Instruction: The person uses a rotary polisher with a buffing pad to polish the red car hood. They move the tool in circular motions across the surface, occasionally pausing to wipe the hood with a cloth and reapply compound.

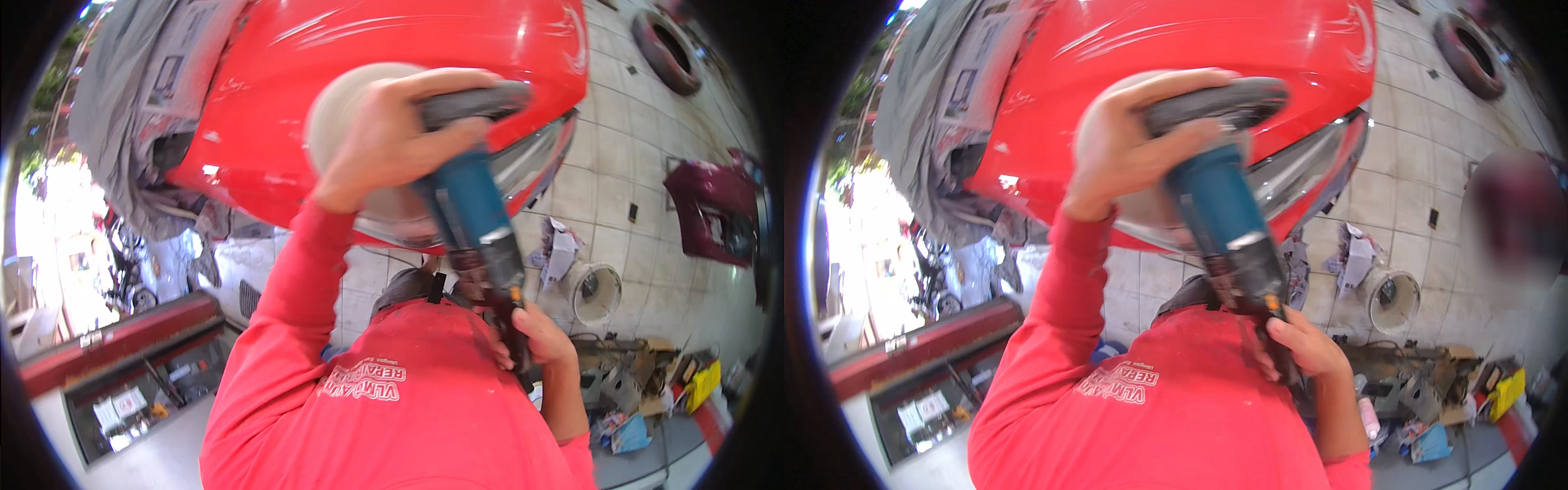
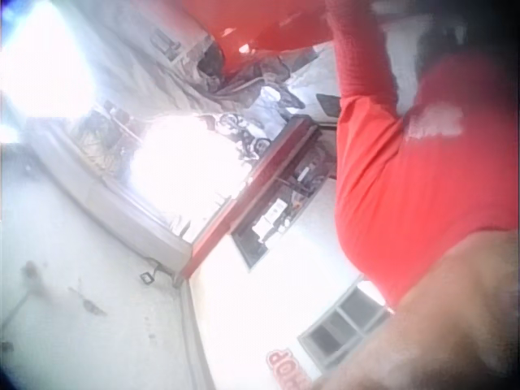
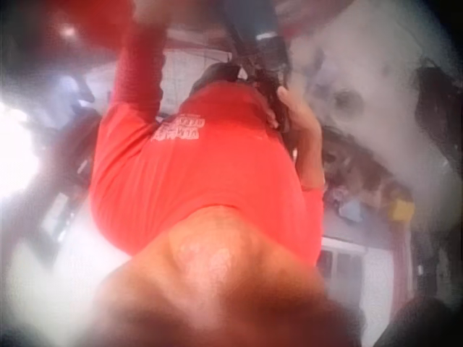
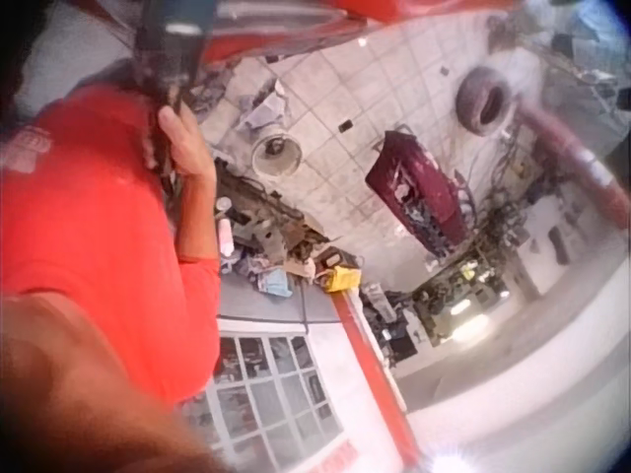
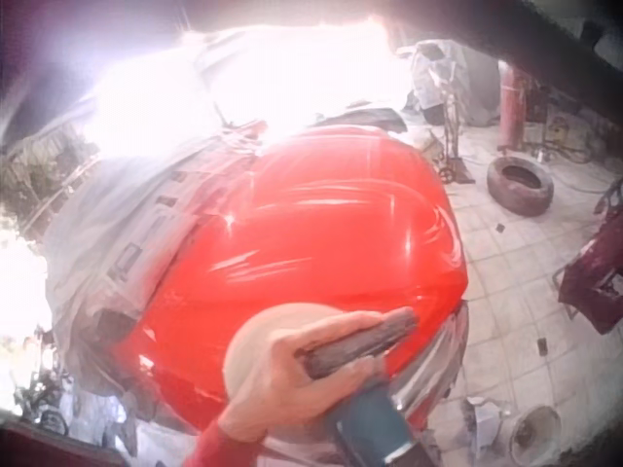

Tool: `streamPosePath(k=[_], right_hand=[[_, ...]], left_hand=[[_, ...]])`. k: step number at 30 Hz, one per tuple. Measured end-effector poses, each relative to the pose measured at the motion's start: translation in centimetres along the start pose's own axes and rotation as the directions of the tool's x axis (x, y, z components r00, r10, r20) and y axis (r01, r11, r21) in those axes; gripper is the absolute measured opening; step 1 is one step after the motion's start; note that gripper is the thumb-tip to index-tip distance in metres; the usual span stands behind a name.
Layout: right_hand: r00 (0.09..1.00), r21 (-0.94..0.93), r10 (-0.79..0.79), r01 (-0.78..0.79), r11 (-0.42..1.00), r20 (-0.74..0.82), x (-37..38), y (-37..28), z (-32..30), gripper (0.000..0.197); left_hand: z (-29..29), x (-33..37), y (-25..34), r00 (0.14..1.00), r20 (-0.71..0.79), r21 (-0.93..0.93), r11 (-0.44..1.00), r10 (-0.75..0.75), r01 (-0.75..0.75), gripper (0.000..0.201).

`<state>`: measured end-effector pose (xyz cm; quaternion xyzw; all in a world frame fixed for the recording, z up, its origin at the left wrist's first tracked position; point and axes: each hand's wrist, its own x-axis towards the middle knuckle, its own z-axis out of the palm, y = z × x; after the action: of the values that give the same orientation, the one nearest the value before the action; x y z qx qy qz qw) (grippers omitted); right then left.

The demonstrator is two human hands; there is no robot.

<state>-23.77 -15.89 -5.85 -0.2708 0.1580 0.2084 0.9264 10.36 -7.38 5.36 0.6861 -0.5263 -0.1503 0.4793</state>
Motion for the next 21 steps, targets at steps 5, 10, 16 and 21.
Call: streamPosePath(k=[5,10,16,21], right_hand=[[0.993,0.079,-0.114,0.115,0.990,-0.028,-3.9,1.3,-2.8,0.087],[0.983,0.146,-0.177,0.167,0.975,0.057,-3.9,3.6,-2.4,0.089],[0.992,0.058,-0.085,0.080,0.995,0.096,1.1,5.2,1.4,0.087],[0.998,-0.094,0.025,-0.019,0.995,0.062,8.2,4.6,7.3,0.057]], left_hand=[[7.2,4.8,0.0,0.996,0.086,-0.054,0.998,-0.011,0.015,0.042],[8.3,5.0,0.4,0.993,0.079,-0.095,0.992,0.089,-0.081,0.038],[1.7,-2.0,0.0,0.994,-0.042,-0.080,0.991,0.101,-0.104,0.033],[-9.8,-9.1,-1.7,0.990,-0.138,0.032,0.999,-0.001,0.005,0.036]])
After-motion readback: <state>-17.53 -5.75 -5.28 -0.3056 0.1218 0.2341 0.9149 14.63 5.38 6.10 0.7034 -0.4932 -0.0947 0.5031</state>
